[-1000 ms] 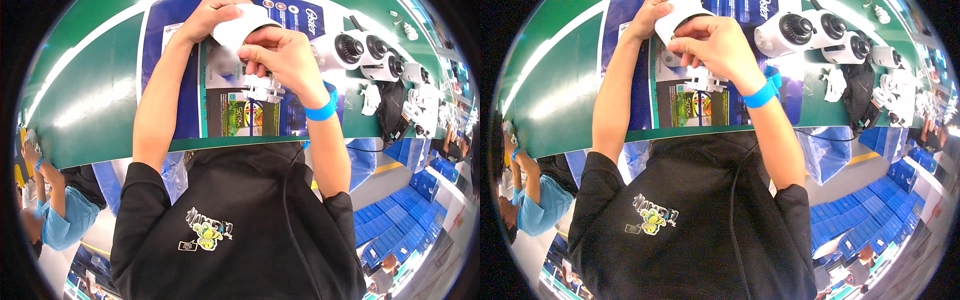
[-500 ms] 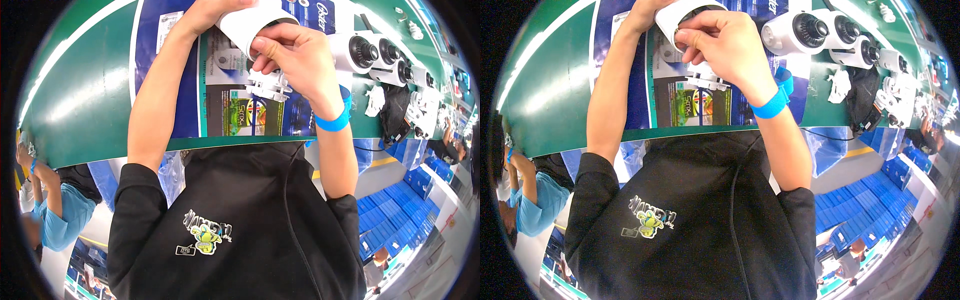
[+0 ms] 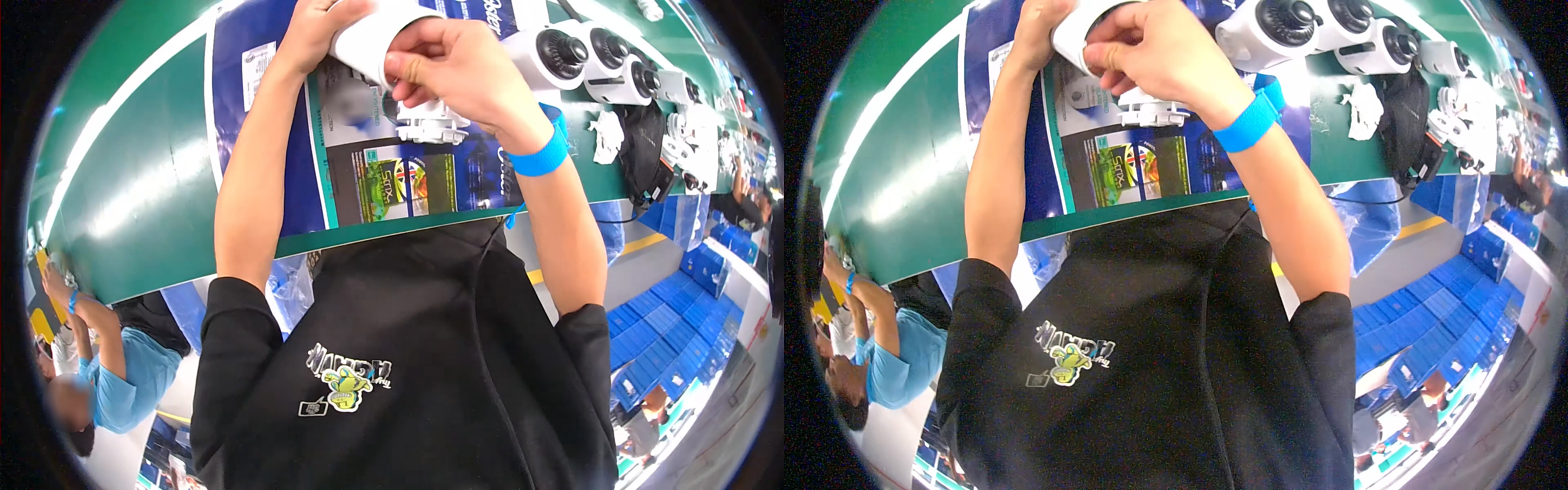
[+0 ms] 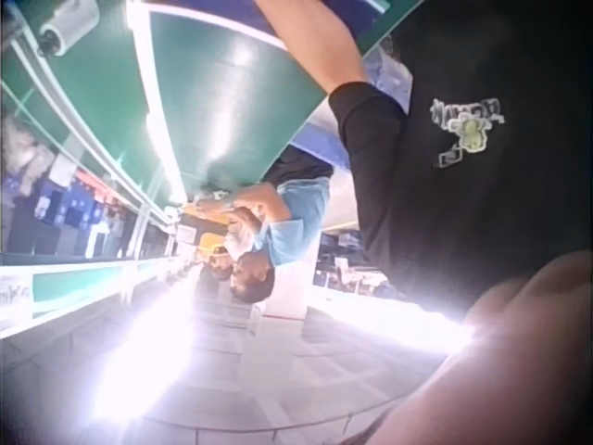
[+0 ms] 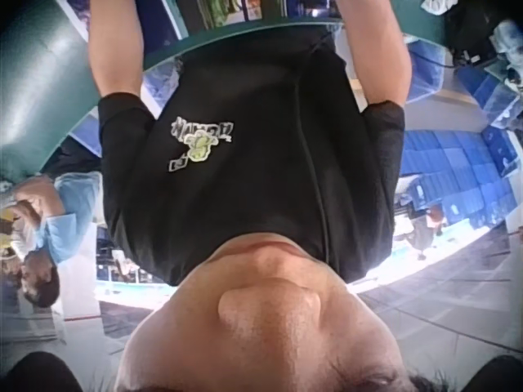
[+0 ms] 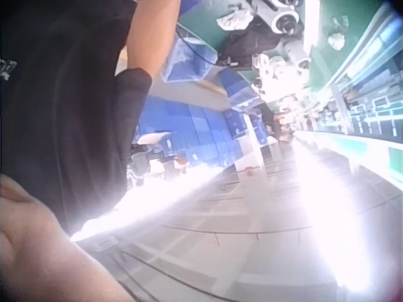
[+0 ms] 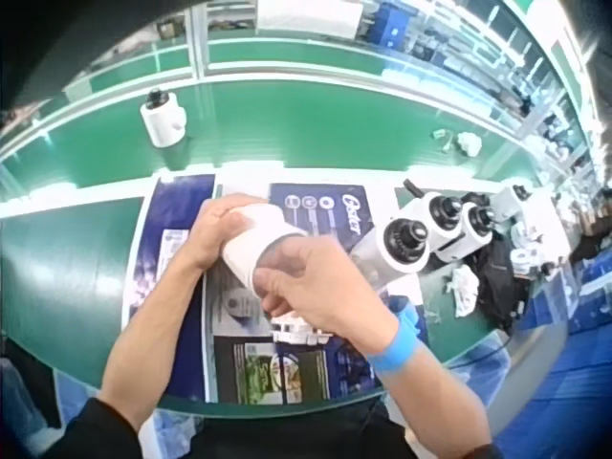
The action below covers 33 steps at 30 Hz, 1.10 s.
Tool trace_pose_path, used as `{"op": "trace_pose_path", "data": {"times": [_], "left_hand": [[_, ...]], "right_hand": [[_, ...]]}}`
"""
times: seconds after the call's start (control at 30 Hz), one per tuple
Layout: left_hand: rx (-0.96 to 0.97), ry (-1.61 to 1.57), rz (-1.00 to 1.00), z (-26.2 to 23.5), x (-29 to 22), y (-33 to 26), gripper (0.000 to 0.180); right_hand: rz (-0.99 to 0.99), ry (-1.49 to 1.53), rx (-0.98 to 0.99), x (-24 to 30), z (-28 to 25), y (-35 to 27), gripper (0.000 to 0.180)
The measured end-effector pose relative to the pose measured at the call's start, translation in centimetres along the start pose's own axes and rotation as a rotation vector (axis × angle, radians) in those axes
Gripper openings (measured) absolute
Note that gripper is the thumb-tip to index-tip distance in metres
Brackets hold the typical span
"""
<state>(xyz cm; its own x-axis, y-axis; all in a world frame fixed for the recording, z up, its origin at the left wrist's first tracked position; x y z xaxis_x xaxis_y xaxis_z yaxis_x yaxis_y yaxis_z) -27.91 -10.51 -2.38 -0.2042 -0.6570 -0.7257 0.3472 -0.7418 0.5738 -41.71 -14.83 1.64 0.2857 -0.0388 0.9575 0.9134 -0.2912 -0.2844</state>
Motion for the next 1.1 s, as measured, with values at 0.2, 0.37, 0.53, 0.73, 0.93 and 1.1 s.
{"op": "trace_pose_path", "data": {"times": [0.2, 0.37, 0.53, 0.73, 0.93, 1.1], "left_hand": [[-0.147, 0.507, -0.357, -0.9, -0.7, -0.8, 0.061], [-0.154, 0.480, -0.372, -0.8, -0.6, -1.2, 0.038], [-0.248, 0.622, -0.323, 0.0, -1.3, -1.0, 0.042], [-0.257, 0.642, -0.304, -0.3, -1.3, -0.5, 0.046], [-0.117, 0.569, -0.367, -0.6, -0.1, -1.8, 0.048], [-0.139, 0.552, -0.374, -0.2, -0.2, -1.2, 0.048]], "right_hand": [[-0.113, 0.018, -0.005, 0.5, 0.9, -0.2, 0.015], [-0.099, 0.005, -0.034, 0.5, 0.3, -0.2, 0.011], [-0.111, -0.020, -0.166, 0.9, -0.3, -0.8, 0.010], [-0.076, 0.033, -0.130, 0.9, -0.5, -0.2, 0.012], [-0.156, -0.102, -0.267, -0.8, -3.9, -4.6, 0.015], [-0.140, -0.076, -0.565, -4.6, -5.1, -10.6, 0.050]]}}
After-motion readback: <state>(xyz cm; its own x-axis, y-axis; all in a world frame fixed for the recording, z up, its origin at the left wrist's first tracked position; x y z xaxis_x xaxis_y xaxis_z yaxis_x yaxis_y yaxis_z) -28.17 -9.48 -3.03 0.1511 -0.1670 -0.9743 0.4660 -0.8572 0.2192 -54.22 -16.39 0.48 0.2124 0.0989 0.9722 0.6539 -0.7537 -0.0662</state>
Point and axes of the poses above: each hand's wrist, its own y-axis towards the middle knuckle, its own z-axis out of the palm, x = y × z, the point moved 9 cm from there along y, towards the middle knuckle, and after that the axes turned 5 degrees about y, right-handed, at the moved point
